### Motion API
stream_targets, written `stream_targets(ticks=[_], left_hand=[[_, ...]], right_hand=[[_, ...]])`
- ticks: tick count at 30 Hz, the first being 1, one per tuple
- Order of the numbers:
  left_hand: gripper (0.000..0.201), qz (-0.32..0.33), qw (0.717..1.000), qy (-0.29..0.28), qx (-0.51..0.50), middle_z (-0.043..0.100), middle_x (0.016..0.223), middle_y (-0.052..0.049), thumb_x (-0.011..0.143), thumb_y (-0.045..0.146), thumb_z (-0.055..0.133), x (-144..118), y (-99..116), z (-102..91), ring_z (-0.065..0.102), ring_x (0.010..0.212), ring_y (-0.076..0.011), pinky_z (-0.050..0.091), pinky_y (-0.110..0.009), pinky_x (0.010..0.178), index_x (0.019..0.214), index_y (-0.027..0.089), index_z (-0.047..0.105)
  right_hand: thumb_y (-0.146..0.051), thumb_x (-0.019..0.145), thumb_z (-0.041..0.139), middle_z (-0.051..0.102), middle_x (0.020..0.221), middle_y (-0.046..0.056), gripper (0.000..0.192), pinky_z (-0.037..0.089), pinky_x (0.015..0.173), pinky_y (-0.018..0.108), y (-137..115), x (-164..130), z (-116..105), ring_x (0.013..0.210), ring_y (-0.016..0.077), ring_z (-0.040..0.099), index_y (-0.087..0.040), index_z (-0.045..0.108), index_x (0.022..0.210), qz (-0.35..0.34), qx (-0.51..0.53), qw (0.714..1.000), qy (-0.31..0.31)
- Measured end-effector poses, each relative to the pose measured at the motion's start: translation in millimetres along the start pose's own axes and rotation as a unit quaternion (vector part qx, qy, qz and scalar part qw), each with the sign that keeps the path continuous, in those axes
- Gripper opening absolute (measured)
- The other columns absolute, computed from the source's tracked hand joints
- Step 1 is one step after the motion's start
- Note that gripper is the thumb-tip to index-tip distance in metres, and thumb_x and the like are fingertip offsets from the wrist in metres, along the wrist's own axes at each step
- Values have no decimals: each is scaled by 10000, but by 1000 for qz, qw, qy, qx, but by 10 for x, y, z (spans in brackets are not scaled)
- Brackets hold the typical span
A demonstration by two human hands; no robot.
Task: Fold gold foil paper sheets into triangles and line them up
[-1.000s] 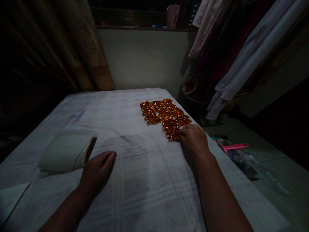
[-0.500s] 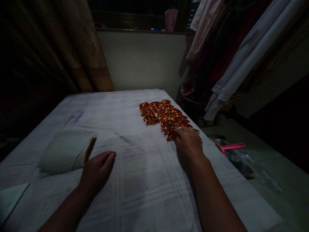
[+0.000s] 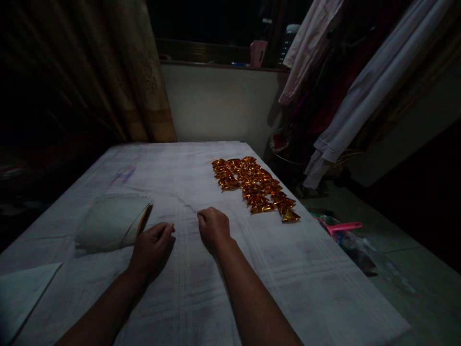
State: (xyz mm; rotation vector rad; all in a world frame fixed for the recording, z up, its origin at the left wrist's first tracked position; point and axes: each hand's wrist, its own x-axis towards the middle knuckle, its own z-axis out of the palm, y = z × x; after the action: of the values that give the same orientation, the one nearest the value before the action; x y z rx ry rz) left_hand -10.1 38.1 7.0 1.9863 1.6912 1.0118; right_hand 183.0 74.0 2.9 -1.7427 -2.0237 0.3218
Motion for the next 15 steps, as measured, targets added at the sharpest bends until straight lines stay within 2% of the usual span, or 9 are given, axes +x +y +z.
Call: stream_targets(ticks=[4,8,10,12,14,15], left_hand=[[391,48,997,25,55,662,657,-24,952,418,409,7,20,-94,630,640,-180,469,-287,647,691,229,631],[360,62,985,98,130,732,805,-68,968,415,428,136,-104,-380,674,799,-227,502,-326,772,797,238,691],[356,38,975,117,182,751,907,-89,962,446,445,226,-226,-573,682,895,-262,509,-369,861,896,228,719],[404,-8,961,114,252,731,1143,-142,942,471,472,301,-364,-748,639,1118,-339,473,-459,992,1109,195,716],[570,-66,943,90,315,566,1445,-197,940,513,463,345,-495,-868,479,1353,-410,376,-562,1103,1330,127,615],[661,-95,935,57,338,476,1527,-219,930,550,473,356,-551,-903,389,1423,-438,320,-608,1134,1400,93,558]], right_hand=[[-208,946,540,773,1034,42,260,494,842,263,56,-22,96,962,187,699,-264,784,1014,6,38,999,37],[-203,919,556,779,1002,19,255,512,853,262,121,-16,145,952,177,708,-283,787,992,0,74,996,54],[-209,914,557,780,993,15,253,519,856,270,141,-5,161,949,179,712,-285,788,984,1,87,994,59],[-219,910,562,782,985,11,246,524,858,276,153,4,171,943,181,715,-289,789,971,2,97,993,62],[-227,906,566,783,977,8,240,527,856,280,160,9,176,938,183,718,-291,790,964,3,104,992,64],[-229,904,568,783,978,8,238,529,856,279,163,10,177,939,183,719,-292,790,964,3,108,992,65]])
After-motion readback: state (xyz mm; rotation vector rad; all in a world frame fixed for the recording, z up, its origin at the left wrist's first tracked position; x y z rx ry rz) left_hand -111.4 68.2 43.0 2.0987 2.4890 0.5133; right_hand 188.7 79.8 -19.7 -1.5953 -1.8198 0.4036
